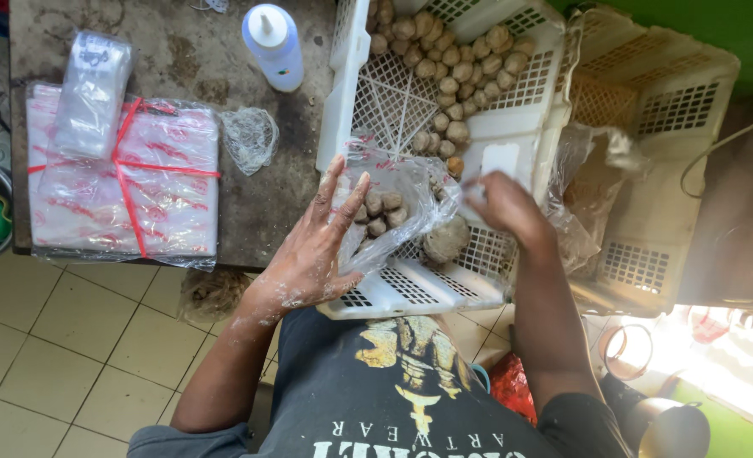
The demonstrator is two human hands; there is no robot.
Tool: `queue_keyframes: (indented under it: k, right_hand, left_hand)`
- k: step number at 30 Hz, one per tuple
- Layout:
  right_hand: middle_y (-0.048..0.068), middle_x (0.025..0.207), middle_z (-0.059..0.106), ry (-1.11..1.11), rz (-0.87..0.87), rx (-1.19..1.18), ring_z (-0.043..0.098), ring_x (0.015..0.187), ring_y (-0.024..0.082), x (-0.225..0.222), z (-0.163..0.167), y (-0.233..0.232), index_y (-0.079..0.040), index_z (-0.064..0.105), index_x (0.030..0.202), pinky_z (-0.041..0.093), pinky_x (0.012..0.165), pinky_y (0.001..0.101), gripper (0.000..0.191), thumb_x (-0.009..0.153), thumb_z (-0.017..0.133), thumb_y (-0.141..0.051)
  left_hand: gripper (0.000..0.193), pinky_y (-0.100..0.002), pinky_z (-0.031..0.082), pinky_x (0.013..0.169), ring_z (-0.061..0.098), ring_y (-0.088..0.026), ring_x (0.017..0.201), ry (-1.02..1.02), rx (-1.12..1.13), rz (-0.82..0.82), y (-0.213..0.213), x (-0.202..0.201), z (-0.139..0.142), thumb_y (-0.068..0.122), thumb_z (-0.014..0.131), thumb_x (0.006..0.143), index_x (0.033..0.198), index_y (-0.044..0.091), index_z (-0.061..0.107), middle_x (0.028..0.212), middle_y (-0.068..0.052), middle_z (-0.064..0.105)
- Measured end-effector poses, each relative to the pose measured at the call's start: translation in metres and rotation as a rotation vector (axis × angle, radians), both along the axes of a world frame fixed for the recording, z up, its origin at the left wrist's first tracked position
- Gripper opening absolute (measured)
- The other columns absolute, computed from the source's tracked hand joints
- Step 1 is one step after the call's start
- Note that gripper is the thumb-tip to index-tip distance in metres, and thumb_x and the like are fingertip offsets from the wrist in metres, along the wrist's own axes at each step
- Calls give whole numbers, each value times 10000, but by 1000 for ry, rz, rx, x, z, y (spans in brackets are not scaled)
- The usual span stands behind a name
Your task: The person opens a clear plastic bag and places round meatballs one at a time from a white plastic crate into the bag. They continue filling the bag, then gather and twist the bag closed and move the packed bag aside.
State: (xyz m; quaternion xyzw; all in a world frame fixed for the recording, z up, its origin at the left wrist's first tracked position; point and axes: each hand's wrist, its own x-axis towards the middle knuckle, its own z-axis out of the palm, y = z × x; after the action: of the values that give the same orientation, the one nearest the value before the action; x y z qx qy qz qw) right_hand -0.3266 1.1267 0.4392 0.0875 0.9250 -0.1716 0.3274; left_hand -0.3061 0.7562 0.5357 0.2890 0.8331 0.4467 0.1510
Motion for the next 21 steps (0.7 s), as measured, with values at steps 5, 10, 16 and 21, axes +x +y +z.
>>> queue_keyframes:
  k: [5,10,16,21]
  right_hand:
    - [279,1273,663,279,-180,-38,660,1132,392,-56,-46,-27,-30,592,1350,515,996,423,529,932,728,-326]
    - [265,1273,595,445,49,201,582,1146,466,-55,-61,-68,-168,534,1420,480,923,546,623,887,691,-450]
    - [206,1136,649,507,0,-276,668,1023,351,-24,-74,-70,-154,576,1383,544,873,490,441,970,658,-287]
    - [24,955,686,388,-799,-952,643,769,161,-23,-42,-35,-163,615,1225,543,668,312,238,987,626,-163]
  left_hand:
    - [1351,-515,300,1234,138,-464,1564,1,5,7,3,0,4,121,914,540,1627,206,118,1692,-164,-44]
    - [1361,-526,295,1221,143,-456,1552,-16,-32,9,4,-3,5,149,928,536,1622,212,111,1691,-154,-51]
    - [1348,-522,306,1216,140,-460,1558,-37,-31,3,4,-2,3,152,921,564,1627,218,94,1695,-160,-60]
    - [1361,-519,302,1217,138,-465,1555,-24,-46,11,5,-1,4,153,918,563,1628,210,72,1695,-167,-68]
